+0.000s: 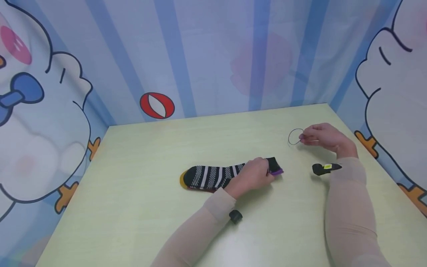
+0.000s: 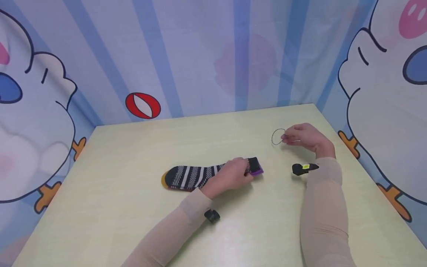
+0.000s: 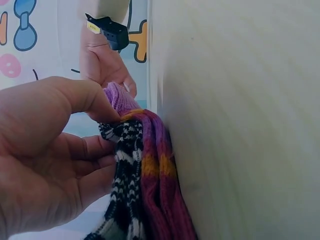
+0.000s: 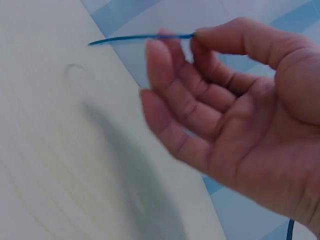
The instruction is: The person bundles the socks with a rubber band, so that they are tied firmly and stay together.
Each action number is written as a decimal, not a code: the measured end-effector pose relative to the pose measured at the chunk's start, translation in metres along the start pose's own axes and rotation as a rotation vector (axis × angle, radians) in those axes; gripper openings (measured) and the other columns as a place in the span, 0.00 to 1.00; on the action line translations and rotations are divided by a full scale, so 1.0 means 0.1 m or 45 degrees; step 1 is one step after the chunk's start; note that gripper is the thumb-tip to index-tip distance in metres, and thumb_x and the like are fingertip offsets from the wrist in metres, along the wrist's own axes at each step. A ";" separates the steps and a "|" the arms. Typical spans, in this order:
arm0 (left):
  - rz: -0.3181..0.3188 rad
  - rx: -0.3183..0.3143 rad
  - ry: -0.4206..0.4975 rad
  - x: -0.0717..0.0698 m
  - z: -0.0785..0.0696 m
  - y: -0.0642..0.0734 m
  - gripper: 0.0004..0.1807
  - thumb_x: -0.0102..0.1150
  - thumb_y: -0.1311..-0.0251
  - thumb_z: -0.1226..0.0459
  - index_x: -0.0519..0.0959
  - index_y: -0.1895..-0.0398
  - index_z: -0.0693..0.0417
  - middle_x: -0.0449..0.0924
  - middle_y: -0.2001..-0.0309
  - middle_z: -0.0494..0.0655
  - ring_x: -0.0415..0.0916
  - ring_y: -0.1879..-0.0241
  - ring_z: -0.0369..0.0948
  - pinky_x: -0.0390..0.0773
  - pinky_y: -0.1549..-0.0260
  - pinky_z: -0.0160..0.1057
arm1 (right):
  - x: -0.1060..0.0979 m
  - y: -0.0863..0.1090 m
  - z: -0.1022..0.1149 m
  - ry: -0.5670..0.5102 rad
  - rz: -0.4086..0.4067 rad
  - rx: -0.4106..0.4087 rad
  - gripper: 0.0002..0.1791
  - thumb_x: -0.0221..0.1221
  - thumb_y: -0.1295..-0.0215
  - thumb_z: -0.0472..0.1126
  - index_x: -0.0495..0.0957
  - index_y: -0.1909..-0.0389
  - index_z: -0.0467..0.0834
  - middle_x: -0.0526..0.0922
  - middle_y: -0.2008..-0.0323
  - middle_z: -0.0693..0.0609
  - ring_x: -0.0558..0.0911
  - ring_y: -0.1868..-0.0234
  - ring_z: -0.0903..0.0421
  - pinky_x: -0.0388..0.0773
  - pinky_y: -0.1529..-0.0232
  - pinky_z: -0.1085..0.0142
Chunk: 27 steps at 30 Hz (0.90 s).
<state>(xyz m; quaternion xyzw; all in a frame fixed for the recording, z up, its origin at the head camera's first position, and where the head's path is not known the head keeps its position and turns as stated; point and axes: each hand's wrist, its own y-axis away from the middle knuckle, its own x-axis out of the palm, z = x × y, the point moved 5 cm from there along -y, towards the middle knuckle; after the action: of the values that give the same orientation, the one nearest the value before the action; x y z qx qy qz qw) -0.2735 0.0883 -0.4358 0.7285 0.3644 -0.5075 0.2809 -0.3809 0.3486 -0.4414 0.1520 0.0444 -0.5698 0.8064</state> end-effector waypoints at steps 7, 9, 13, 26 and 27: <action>0.011 0.017 -0.035 0.00 -0.02 -0.01 0.17 0.62 0.34 0.56 0.73 0.79 0.52 0.73 0.71 0.44 0.68 0.76 0.36 0.69 0.81 0.30 | -0.03 0.04 0.11 -0.404 -0.135 -0.200 0.12 0.51 0.22 0.39 0.81 0.54 0.36 0.86 0.57 0.49 0.83 0.51 0.55 0.78 0.49 0.69; 0.013 0.012 -0.029 0.01 -0.02 -0.01 0.17 0.62 0.34 0.56 0.73 0.79 0.52 0.73 0.71 0.44 0.68 0.77 0.36 0.69 0.81 0.30 | -0.03 0.05 0.16 -0.621 -0.104 -0.284 0.13 0.49 0.22 0.35 0.82 0.57 0.35 0.86 0.58 0.46 0.84 0.52 0.52 0.79 0.49 0.65; 0.010 0.007 -0.017 0.00 -0.02 -0.01 0.17 0.62 0.35 0.56 0.73 0.80 0.52 0.73 0.72 0.44 0.68 0.77 0.35 0.69 0.82 0.30 | -0.02 0.05 0.24 -1.130 0.010 -0.439 0.18 0.42 0.21 0.30 0.81 0.61 0.31 0.86 0.62 0.39 0.86 0.58 0.45 0.81 0.50 0.56; 0.003 0.014 -0.006 0.01 0.00 -0.01 0.15 0.62 0.35 0.57 0.73 0.78 0.52 0.72 0.72 0.44 0.68 0.76 0.36 0.69 0.81 0.30 | -0.12 0.06 0.20 -1.513 -0.120 -0.446 0.15 0.46 0.27 0.22 0.75 0.46 0.33 0.82 0.55 0.39 0.83 0.59 0.46 0.82 0.59 0.57; 0.001 0.017 -0.003 0.01 0.00 -0.01 0.15 0.62 0.35 0.57 0.73 0.78 0.52 0.72 0.72 0.44 0.68 0.76 0.36 0.69 0.81 0.30 | -0.12 0.07 0.20 -1.490 -0.149 -0.437 0.15 0.47 0.29 0.21 0.75 0.46 0.34 0.82 0.55 0.40 0.83 0.60 0.47 0.82 0.60 0.58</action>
<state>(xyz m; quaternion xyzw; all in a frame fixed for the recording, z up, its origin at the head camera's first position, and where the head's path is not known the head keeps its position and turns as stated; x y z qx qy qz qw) -0.2737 0.0889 -0.4370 0.7299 0.3604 -0.5106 0.2768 -0.3809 0.3561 -0.4180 -0.3210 -0.3066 -0.5867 0.6773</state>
